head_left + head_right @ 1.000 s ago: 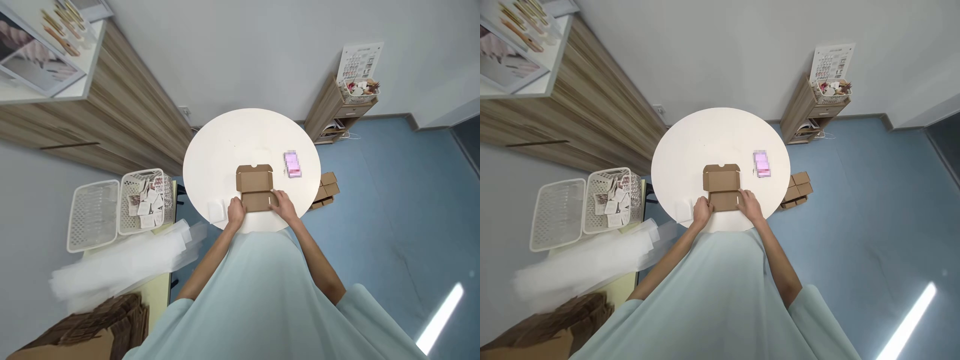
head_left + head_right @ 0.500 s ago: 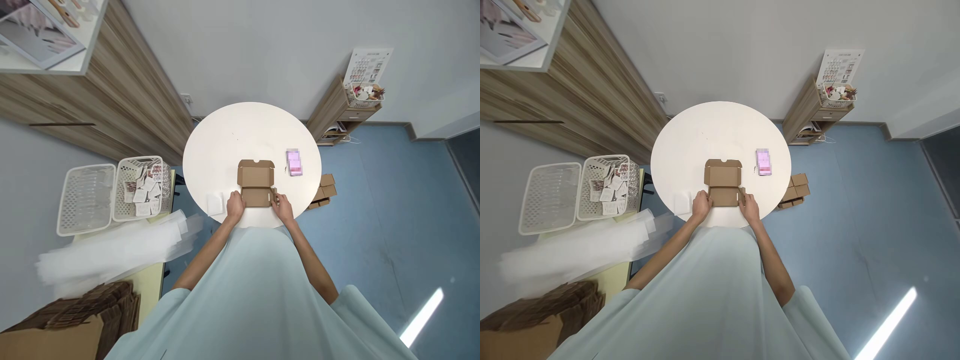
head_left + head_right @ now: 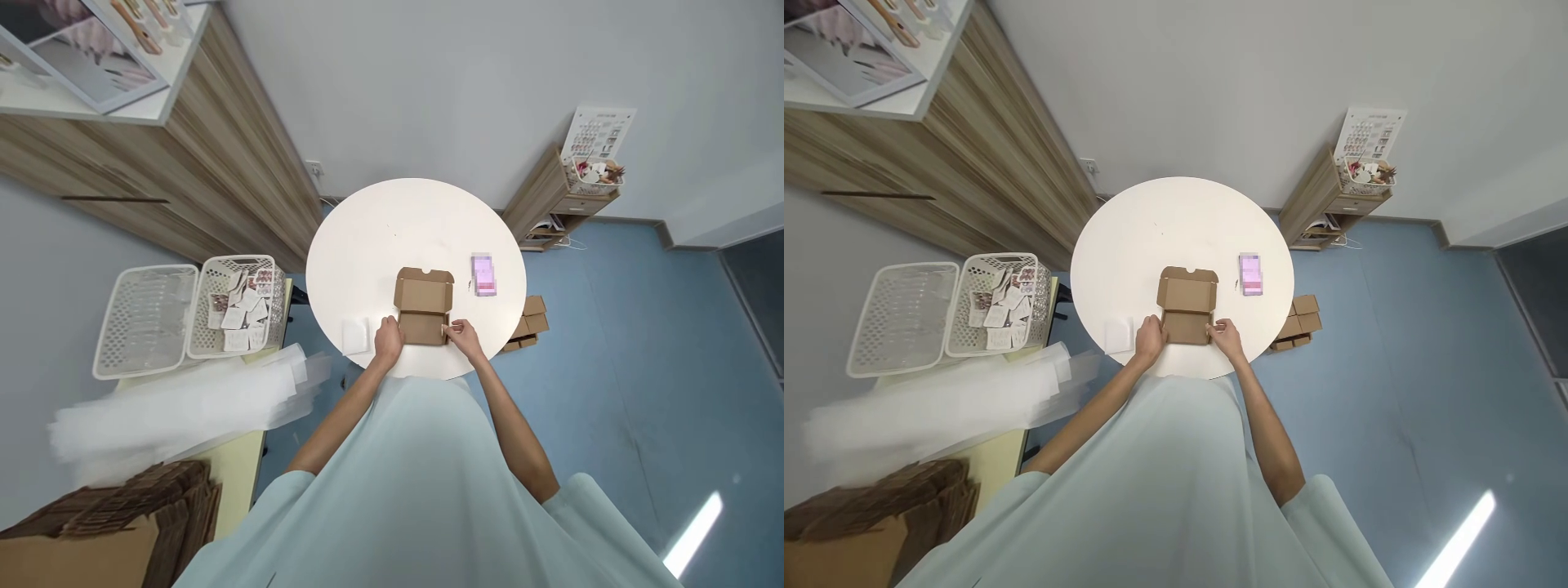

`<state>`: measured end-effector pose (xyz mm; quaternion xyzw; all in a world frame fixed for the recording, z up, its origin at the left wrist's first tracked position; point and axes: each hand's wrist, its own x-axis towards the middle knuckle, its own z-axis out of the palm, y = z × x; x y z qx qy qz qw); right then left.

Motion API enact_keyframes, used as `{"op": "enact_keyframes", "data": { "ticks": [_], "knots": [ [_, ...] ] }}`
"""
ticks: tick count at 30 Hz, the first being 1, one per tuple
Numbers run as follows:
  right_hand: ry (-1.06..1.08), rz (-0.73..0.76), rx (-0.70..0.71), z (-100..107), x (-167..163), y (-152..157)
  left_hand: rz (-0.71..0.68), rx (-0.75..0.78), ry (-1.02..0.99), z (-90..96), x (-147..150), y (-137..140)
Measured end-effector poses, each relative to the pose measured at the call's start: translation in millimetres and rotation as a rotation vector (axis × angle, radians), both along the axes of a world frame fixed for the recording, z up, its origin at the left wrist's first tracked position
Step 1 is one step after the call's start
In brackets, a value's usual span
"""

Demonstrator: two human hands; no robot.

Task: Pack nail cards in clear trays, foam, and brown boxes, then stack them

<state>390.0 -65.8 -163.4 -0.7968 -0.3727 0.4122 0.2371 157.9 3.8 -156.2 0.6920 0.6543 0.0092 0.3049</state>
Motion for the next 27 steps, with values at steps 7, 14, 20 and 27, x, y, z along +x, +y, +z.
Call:
{"op": "enact_keyframes", "data": {
  "ticks": [7,14,20,27],
  "knots": [
    [-0.32,0.19,-0.074,7,-23,6,-0.018,0.0,0.008,2.2,-3,-2],
    [-0.519,0.305,-0.176,14,-47,16,-0.05,0.003,-0.012,-0.1,-7,-7],
    [-0.548,0.33,-0.225,27,-49,15,-0.024,0.03,-0.077,-0.4,-23,-14],
    [-0.531,0.251,-0.231,47,-44,-8,0.369,0.184,-0.032,-12.2,-107,-23]
  ]
}}
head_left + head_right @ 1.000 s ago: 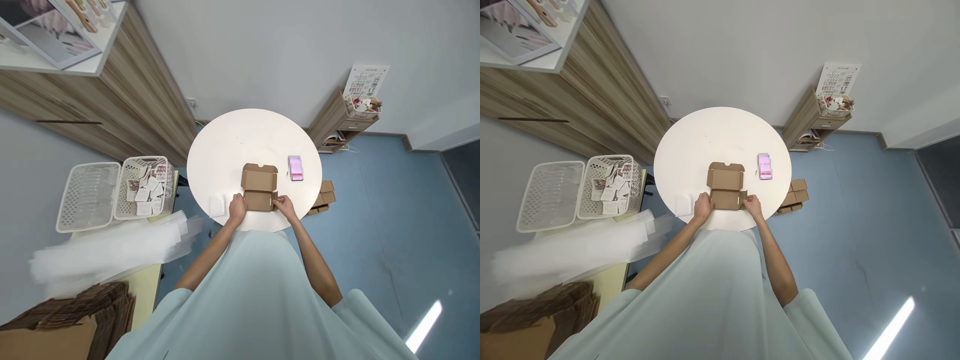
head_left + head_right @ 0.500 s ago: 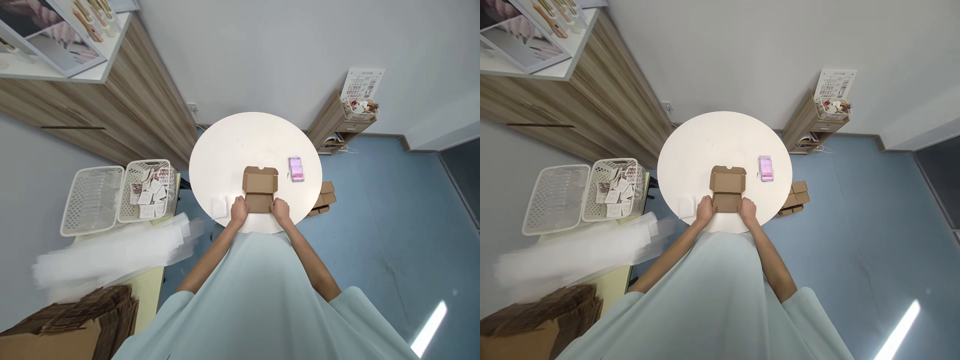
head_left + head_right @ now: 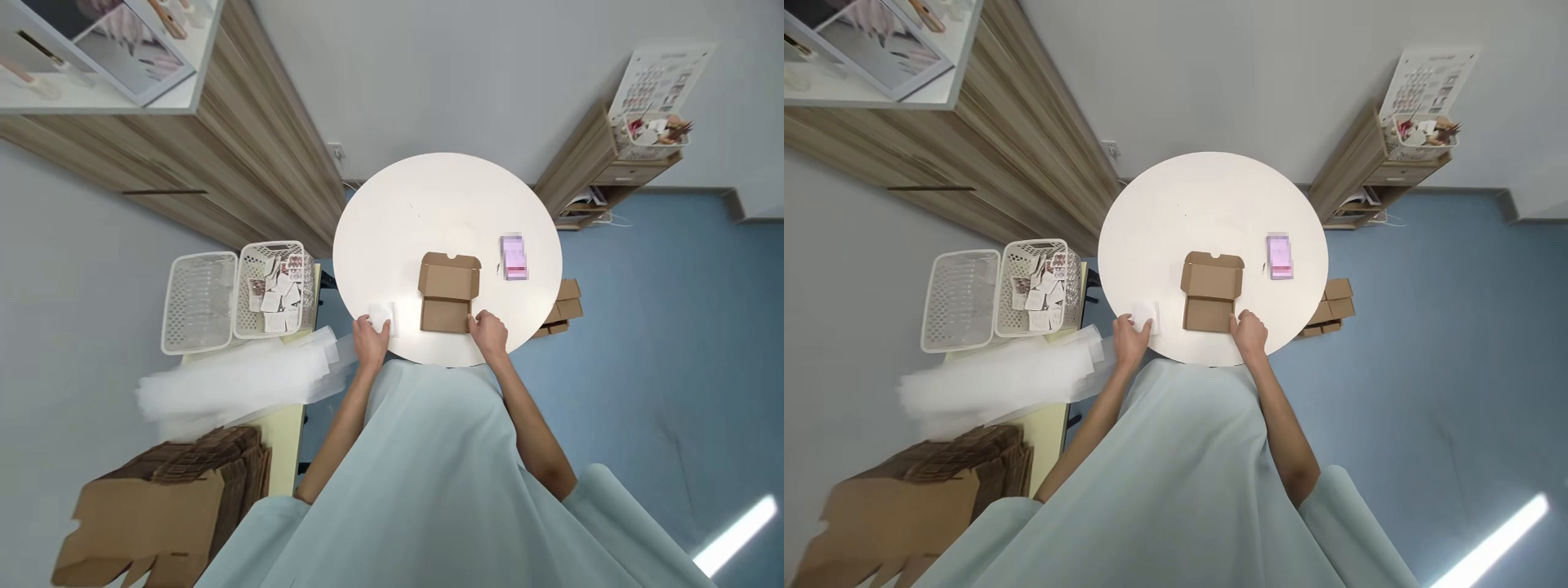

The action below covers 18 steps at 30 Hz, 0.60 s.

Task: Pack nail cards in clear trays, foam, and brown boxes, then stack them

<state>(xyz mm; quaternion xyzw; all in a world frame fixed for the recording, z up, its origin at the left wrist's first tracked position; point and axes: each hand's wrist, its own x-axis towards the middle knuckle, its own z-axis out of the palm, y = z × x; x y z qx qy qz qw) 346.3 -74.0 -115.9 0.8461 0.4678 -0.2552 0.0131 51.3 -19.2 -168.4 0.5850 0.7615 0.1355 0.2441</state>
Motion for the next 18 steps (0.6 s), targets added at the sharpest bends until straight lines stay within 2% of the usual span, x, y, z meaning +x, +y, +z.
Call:
{"op": "enact_keyframes", "data": {
  "ticks": [2,5,10,13,15,18],
  "knots": [
    [0.025,-0.012,-0.006,4,-1,-5,0.056,-0.061,0.036,-5.0,-16,-2],
    [0.064,-0.009,-0.003,8,-3,-9,0.077,-0.13,0.035,-10.5,-23,-3],
    [0.112,-0.008,0.06,12,-1,-11,0.082,-0.05,-0.012,-6.6,-14,1],
    [0.175,-0.002,0.163,14,2,-10,0.065,-0.048,-0.203,3.2,-5,7],
    [0.227,0.019,0.282,17,4,-7,0.044,-0.054,-0.38,13.2,2,14],
    [0.352,0.055,0.49,23,6,-1,-0.09,-0.015,-0.618,34.2,16,27]
  ]
}}
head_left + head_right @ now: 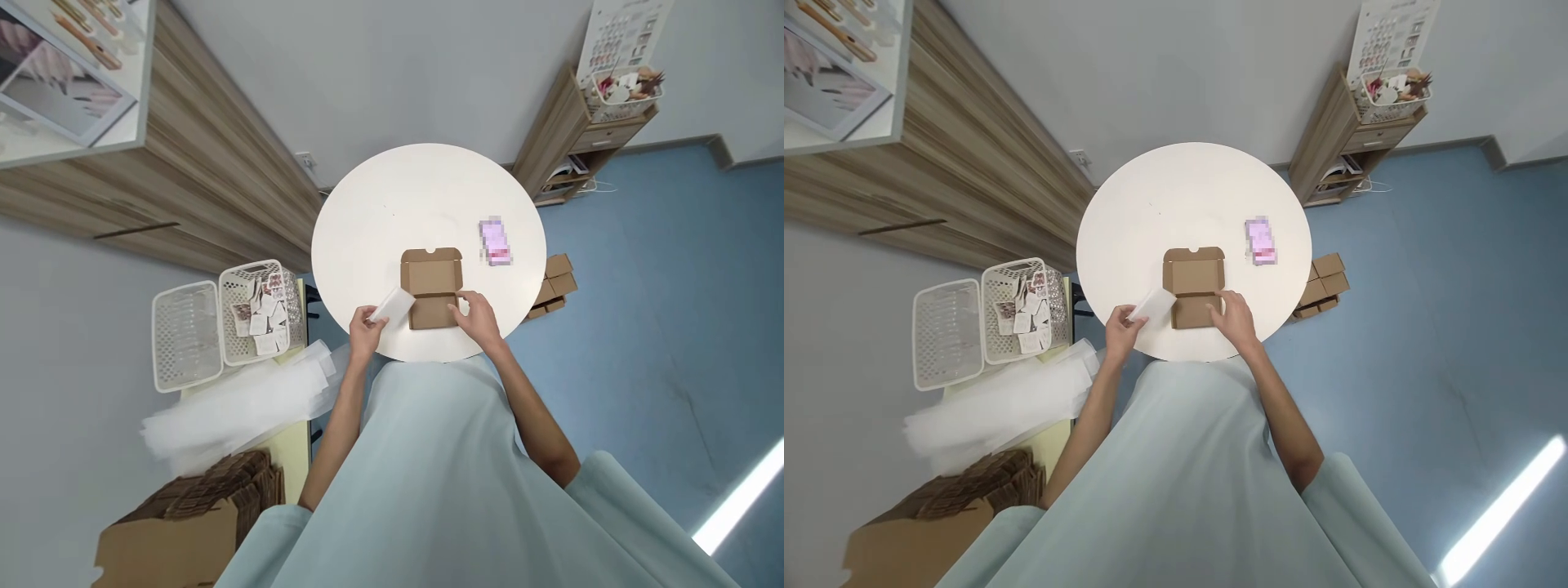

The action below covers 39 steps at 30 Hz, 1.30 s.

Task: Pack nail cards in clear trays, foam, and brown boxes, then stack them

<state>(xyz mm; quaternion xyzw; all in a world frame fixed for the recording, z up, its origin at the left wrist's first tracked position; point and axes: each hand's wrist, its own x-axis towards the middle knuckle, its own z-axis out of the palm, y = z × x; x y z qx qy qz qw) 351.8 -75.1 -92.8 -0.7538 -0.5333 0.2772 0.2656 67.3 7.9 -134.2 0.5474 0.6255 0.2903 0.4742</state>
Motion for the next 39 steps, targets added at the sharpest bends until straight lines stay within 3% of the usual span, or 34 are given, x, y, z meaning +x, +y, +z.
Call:
{"op": "enact_keyframes", "data": {
  "ticks": [4,8,11,14,17,25,39],
  "knots": [
    [0.176,0.059,0.139,10,0,8,-0.279,0.085,-0.159,30.2,30,17],
    [0.271,0.113,0.096,4,2,16,-0.459,0.066,-0.17,40.5,65,27],
    [0.302,0.035,-0.004,-11,7,20,-0.418,0.029,-0.11,30.5,85,28],
    [0.276,-0.055,-0.08,-27,9,22,-0.256,-0.002,0.022,13.6,98,23],
    [0.224,-0.049,-0.136,-40,6,23,-0.181,0.01,0.18,-1.9,104,16],
    [-0.065,0.131,-0.34,-53,-6,33,-0.324,0.069,0.297,-18.8,105,1],
    [-0.289,0.308,-0.443,-41,-15,37,-0.452,0.074,0.435,-26.2,113,-4]
  ]
}}
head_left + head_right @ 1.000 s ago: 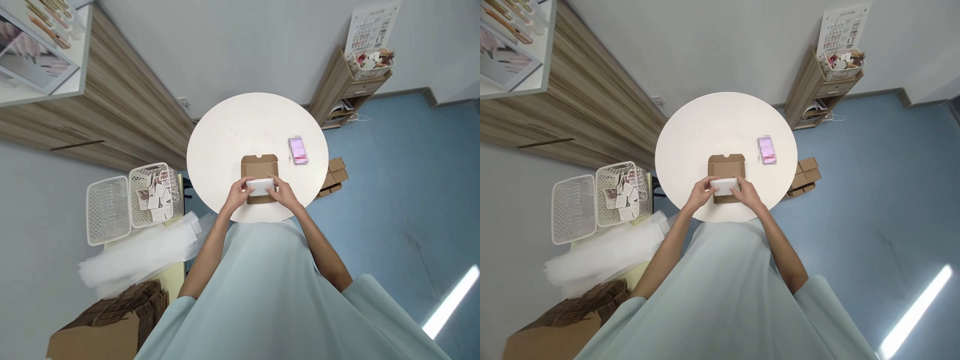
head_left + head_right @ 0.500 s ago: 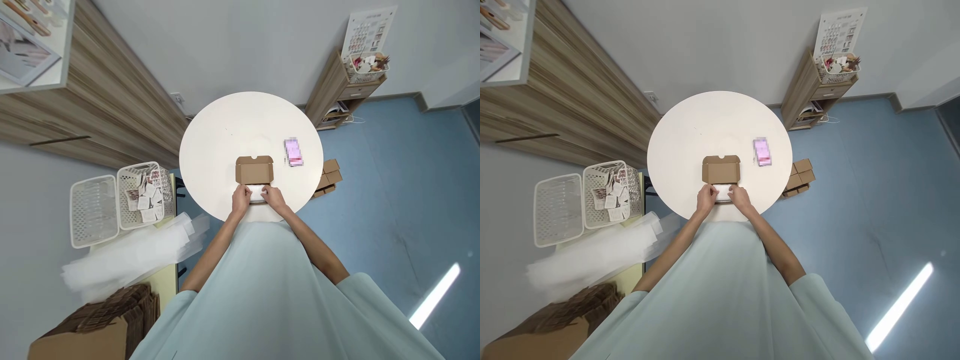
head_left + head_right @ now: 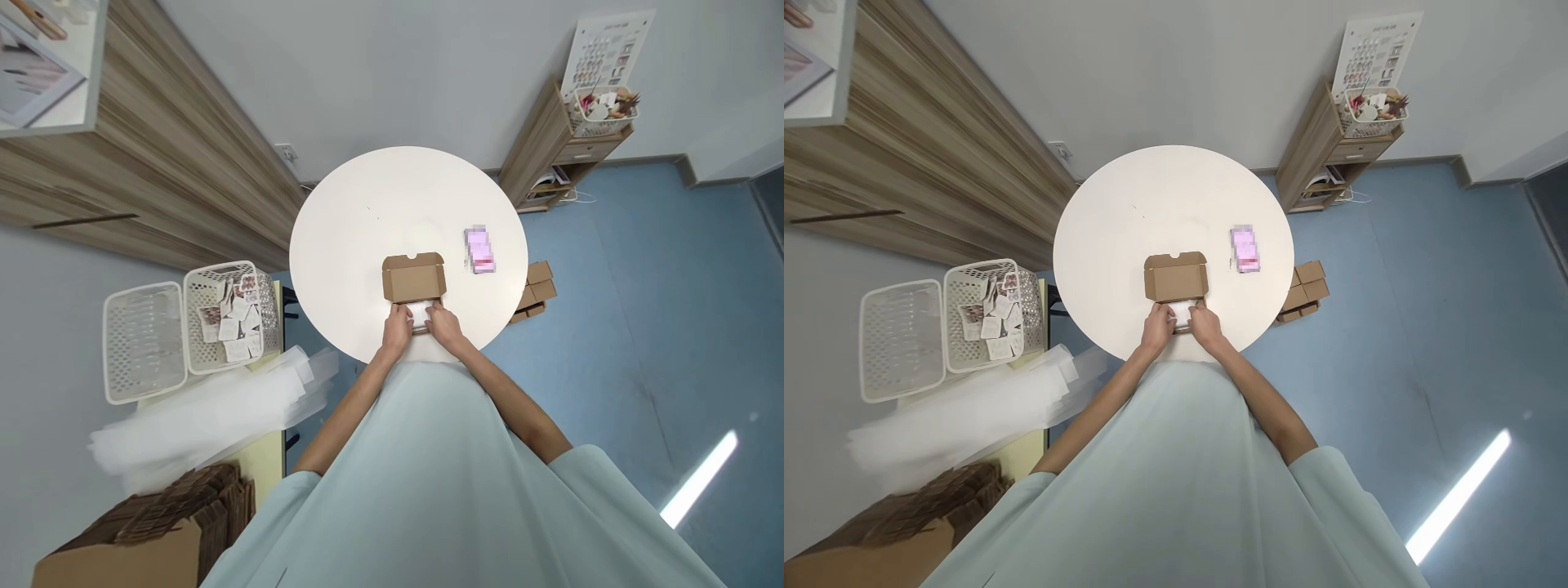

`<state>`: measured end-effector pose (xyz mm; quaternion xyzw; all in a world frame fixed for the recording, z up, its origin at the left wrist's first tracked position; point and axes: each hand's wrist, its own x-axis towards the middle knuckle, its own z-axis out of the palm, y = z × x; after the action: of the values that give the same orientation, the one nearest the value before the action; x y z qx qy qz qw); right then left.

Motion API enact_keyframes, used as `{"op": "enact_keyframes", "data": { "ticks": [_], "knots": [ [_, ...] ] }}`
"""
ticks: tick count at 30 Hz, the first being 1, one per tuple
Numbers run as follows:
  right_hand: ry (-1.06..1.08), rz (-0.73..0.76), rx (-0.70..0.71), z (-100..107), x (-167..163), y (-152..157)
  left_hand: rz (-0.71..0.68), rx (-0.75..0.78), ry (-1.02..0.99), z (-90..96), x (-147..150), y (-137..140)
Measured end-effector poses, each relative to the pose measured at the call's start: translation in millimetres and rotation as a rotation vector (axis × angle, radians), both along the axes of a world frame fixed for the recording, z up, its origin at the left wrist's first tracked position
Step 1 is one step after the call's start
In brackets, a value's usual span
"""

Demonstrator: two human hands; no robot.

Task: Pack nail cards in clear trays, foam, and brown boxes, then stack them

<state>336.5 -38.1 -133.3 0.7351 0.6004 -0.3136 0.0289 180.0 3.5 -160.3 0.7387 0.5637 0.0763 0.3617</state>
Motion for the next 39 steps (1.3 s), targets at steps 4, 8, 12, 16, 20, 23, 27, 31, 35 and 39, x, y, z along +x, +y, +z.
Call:
{"op": "enact_keyframes", "data": {
  "ticks": [4,8,12,16,20,23,27,31,35,39],
  "knots": [
    [0.02,0.02,0.004,7,1,-1,-0.05,0.0,0.041,9.9,-1,-1],
    [0.087,-0.095,0.185,16,18,7,0.049,0.1,-0.002,21.0,-10,13],
    [0.153,-0.346,0.396,15,47,31,0.303,0.172,-0.174,21.4,-23,51],
    [0.3,-0.521,0.266,5,61,58,0.404,-0.062,-0.22,15.1,-25,84],
    [0.386,-0.562,0.233,2,59,72,0.356,-0.2,-0.308,15.1,-20,93],
    [0.415,-0.571,0.258,5,58,76,0.34,-0.21,-0.333,21.1,-17,95],
    [0.517,-0.563,0.31,14,61,77,0.317,-0.203,-0.378,32.5,-16,98],
    [0.594,-0.53,0.403,18,62,67,0.31,-0.168,-0.513,38.6,-18,92],
    [0.606,-0.471,0.479,14,57,42,0.316,-0.14,-0.575,34.9,-22,68],
    [0.545,-0.415,0.485,10,50,6,0.268,-0.113,-0.572,26.7,-28,33]
  ]
}}
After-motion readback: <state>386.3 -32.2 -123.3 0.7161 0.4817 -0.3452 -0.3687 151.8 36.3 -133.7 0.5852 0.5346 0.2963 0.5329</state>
